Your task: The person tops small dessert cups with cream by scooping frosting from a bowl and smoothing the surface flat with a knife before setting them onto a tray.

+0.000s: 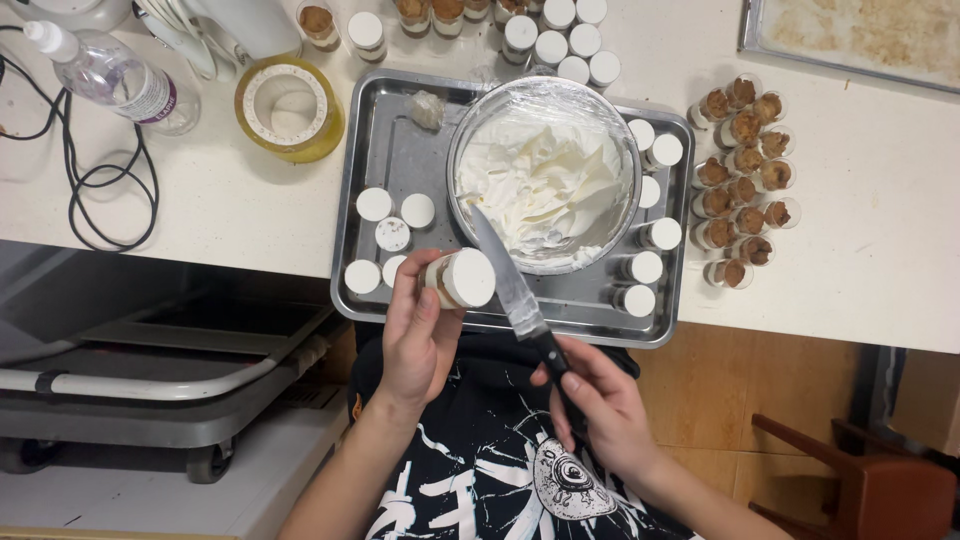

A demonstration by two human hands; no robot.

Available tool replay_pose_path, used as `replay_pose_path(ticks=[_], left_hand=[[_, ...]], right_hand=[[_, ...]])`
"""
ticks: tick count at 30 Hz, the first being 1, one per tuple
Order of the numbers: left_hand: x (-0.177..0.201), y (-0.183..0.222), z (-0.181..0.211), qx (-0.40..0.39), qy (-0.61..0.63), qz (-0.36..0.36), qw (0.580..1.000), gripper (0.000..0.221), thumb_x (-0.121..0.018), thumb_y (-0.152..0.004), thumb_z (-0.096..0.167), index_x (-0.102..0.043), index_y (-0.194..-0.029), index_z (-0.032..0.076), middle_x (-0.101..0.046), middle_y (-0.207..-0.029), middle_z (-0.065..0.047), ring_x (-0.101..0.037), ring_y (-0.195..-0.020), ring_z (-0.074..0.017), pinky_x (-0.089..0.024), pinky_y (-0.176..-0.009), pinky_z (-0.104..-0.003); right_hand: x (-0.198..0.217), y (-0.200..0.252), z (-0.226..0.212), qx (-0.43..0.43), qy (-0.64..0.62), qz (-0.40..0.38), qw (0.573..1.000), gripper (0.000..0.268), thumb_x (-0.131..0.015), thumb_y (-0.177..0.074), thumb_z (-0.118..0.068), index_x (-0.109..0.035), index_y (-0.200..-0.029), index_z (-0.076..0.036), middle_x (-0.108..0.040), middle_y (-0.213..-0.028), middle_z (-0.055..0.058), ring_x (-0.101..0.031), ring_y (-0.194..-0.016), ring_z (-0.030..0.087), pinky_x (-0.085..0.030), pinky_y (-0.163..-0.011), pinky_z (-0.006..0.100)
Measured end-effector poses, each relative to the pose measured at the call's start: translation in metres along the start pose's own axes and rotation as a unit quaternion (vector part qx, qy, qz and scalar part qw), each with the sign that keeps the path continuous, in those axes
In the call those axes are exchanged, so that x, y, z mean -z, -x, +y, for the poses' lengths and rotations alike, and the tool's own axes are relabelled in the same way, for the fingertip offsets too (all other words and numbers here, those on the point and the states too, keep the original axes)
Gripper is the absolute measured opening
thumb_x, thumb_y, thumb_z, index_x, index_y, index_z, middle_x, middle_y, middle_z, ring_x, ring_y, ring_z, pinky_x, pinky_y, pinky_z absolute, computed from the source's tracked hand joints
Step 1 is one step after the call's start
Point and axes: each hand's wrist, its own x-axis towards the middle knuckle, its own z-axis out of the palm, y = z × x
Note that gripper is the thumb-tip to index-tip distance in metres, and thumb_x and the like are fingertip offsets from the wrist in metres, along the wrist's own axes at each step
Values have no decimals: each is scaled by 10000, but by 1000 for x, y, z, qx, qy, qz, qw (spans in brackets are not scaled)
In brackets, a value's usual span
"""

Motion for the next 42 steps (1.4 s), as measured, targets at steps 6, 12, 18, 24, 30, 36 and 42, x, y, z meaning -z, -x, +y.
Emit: replay_pose_path(ticks=[6, 12, 18, 24, 30, 36, 42], left_hand=[[-1, 0, 0, -27, 2, -10, 1000, 448, -654, -1041, 253, -433, -1403, 110, -497, -1448, -110, -522, -1332, -216, -433, -1144, -396], [5, -1, 2, -39, 21, -24, 999, 449, -738, -993, 135, -465, -1349, 127, -477, -1467, -122, -509, -1355, -243, -430, -1159, -425], [16, -1, 7, -78, 4, -58, 995, 484, -789, -940, 32, -498, -1314, 129, -497, -1463, -153, -527, -1369, -270, -461, -1163, -449], [15, 0, 11, -51, 48, -63, 996, 466, -729, -961, 103, -484, -1357, 88, -527, -1430, -153, -551, -1334, -265, -472, -1127, -436], [16, 1, 11, 28, -16, -27, 999, 523, -447, -1098, 462, -486, -1340, 0, -642, -1069, -151, -661, -891, -214, -565, -743, -367], [20, 0, 8, 41, -10, -29, 999, 666, -366, -1105, 589, -519, -1288, -33, -639, -940, -135, -629, -705, -193, -520, -603, -338], [15, -1, 10, 70, -28, 21, 997, 647, -381, -1043, 581, -515, -1274, -8, -656, -963, -134, -636, -700, -194, -524, -589, -340]], right_hand=[[-1, 0, -2, 8, -10, -7, 1000, 479, -456, -1031, -42, -405, -1502, 25, -638, -1136, 239, -592, -553, 166, -507, -435, 272], [-1, 3, -5, 22, -35, -16, 999, 474, -459, -1032, -50, -401, -1495, 37, -625, -1137, 233, -595, -563, 173, -518, -444, 284], [6, -2, -9, 19, -30, 0, 999, 473, -457, -1032, -54, -417, -1490, 53, -630, -1126, 237, -583, -558, 172, -495, -441, 275], [7, -4, -14, 26, 12, -2, 1000, 476, -470, -1021, -43, -429, -1485, 53, -650, -1107, 234, -599, -564, 168, -493, -442, 270], [15, -8, -17, -5, 54, -12, 998, 486, -492, -999, -37, -461, -1475, 54, -670, -1092, 217, -593, -570, 151, -478, -443, 259], [6, -5, -17, -29, 61, -34, 997, 483, -504, -1008, -47, -460, -1478, 57, -669, -1088, 210, -591, -554, 145, -484, -447, 253], [-3, 3, -22, -30, 28, -47, 998, 487, -486, -1020, -74, -430, -1487, 50, -667, -1098, 213, -595, -525, 145, -498, -435, 255]])
